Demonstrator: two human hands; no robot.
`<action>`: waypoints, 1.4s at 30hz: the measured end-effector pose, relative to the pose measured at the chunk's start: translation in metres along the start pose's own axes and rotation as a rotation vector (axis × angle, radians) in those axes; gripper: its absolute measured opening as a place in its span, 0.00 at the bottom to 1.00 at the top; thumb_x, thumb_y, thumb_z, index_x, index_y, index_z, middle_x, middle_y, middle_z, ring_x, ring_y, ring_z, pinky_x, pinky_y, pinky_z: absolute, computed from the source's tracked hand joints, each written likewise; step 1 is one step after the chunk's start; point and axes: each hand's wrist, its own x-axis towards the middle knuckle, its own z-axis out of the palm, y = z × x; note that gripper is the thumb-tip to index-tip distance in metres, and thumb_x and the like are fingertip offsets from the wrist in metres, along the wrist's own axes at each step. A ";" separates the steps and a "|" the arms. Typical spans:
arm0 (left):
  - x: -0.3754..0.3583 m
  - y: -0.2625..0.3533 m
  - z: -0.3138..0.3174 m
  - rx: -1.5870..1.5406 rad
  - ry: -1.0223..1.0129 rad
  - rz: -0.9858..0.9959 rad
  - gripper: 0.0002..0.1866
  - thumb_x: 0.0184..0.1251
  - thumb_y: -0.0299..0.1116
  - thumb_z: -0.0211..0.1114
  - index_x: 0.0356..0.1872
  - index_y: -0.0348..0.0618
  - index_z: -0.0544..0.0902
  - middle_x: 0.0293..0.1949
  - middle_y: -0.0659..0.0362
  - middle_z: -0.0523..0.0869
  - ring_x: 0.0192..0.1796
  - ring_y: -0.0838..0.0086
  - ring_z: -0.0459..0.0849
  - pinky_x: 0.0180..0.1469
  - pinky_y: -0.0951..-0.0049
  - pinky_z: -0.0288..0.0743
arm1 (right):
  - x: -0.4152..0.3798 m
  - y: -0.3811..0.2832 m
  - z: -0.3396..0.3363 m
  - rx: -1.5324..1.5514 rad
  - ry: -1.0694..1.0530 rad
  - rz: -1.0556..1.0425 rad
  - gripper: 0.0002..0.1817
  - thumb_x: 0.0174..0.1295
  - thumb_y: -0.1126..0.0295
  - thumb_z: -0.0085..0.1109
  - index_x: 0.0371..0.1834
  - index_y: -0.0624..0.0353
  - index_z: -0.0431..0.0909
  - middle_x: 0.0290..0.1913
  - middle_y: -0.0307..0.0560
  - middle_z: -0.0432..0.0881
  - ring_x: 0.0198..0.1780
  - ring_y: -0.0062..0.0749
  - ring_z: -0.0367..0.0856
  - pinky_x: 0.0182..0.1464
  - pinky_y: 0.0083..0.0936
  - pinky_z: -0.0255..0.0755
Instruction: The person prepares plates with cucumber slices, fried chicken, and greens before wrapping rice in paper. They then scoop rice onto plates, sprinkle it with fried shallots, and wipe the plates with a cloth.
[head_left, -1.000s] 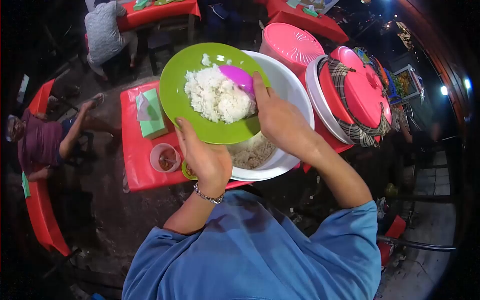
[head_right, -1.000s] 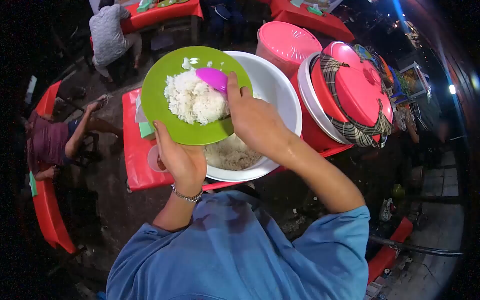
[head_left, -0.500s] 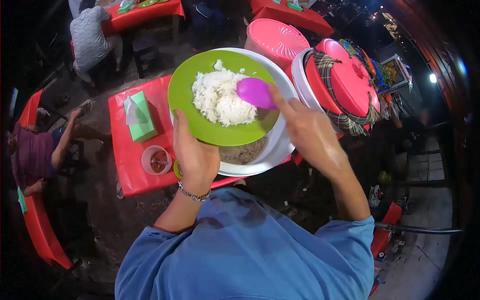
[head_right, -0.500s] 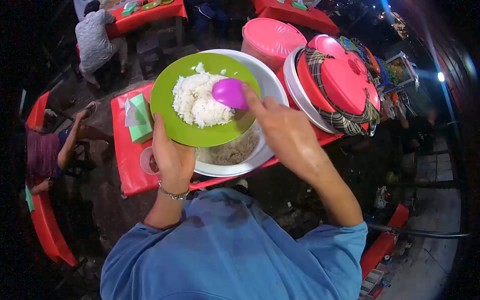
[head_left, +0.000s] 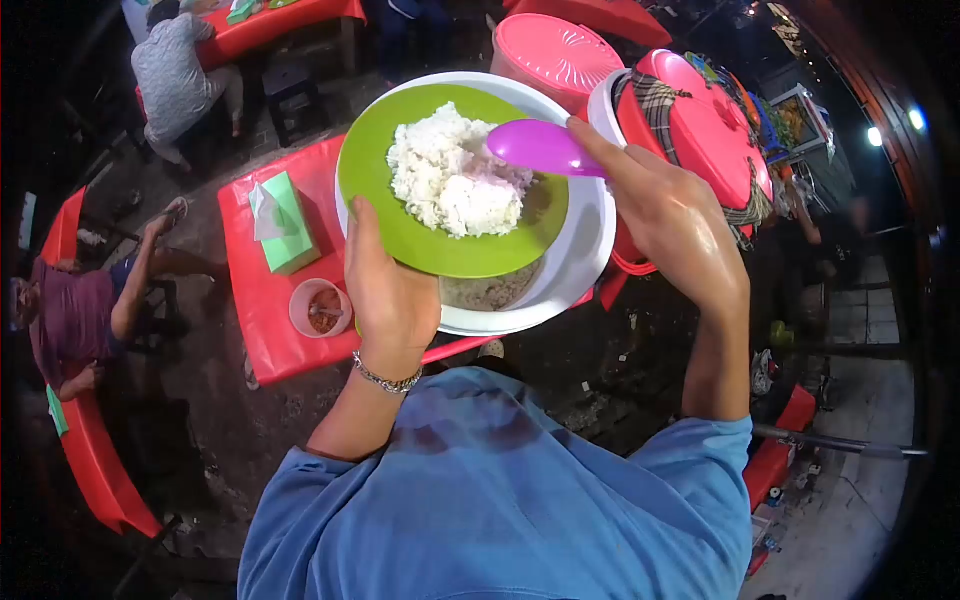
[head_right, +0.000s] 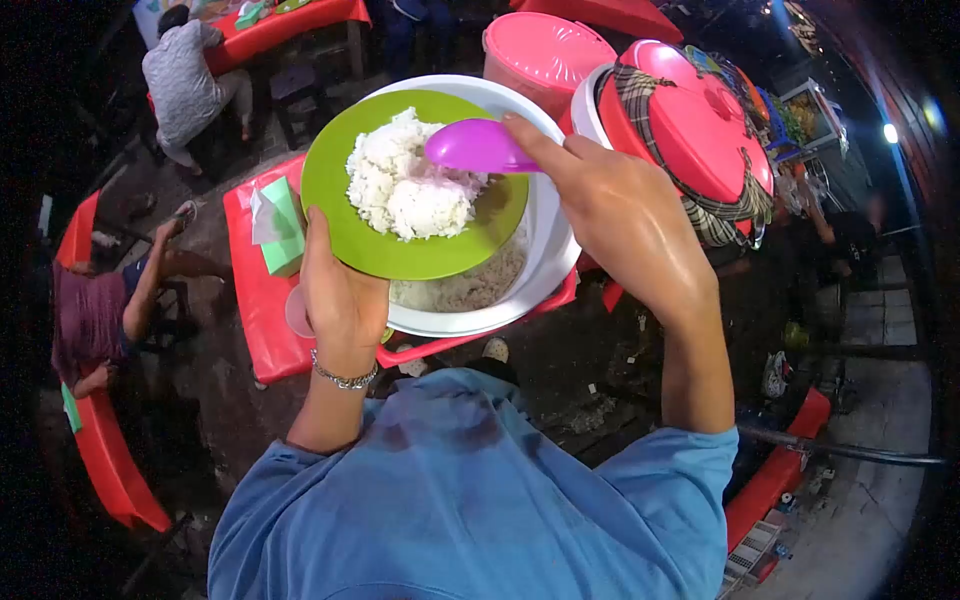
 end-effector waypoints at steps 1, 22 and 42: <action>-0.001 0.000 -0.001 -0.014 0.014 0.028 0.22 0.81 0.42 0.42 0.67 0.41 0.65 0.65 0.56 0.72 0.66 0.67 0.71 0.68 0.63 0.65 | -0.005 -0.008 0.002 0.010 -0.009 -0.010 0.33 0.55 0.79 0.51 0.68 0.51 0.68 0.33 0.50 0.78 0.34 0.41 0.82 0.34 0.35 0.76; -0.219 0.159 -0.181 0.422 0.720 0.824 0.25 0.79 0.44 0.45 0.69 0.40 0.65 0.69 0.53 0.68 0.69 0.59 0.68 0.71 0.55 0.62 | -0.048 -0.156 0.143 1.249 -0.100 -0.680 0.07 0.43 0.78 0.61 0.28 0.63 0.76 0.36 0.49 0.76 0.43 0.42 0.78 0.44 0.38 0.75; -0.187 0.162 -0.489 0.101 0.694 -0.364 0.25 0.77 0.48 0.50 0.63 0.39 0.73 0.61 0.56 0.78 0.61 0.69 0.78 0.64 0.65 0.72 | 0.085 -0.332 0.438 0.003 -0.382 -0.284 0.11 0.55 0.68 0.53 0.24 0.52 0.87 0.28 0.45 0.86 0.42 0.34 0.80 0.50 0.33 0.66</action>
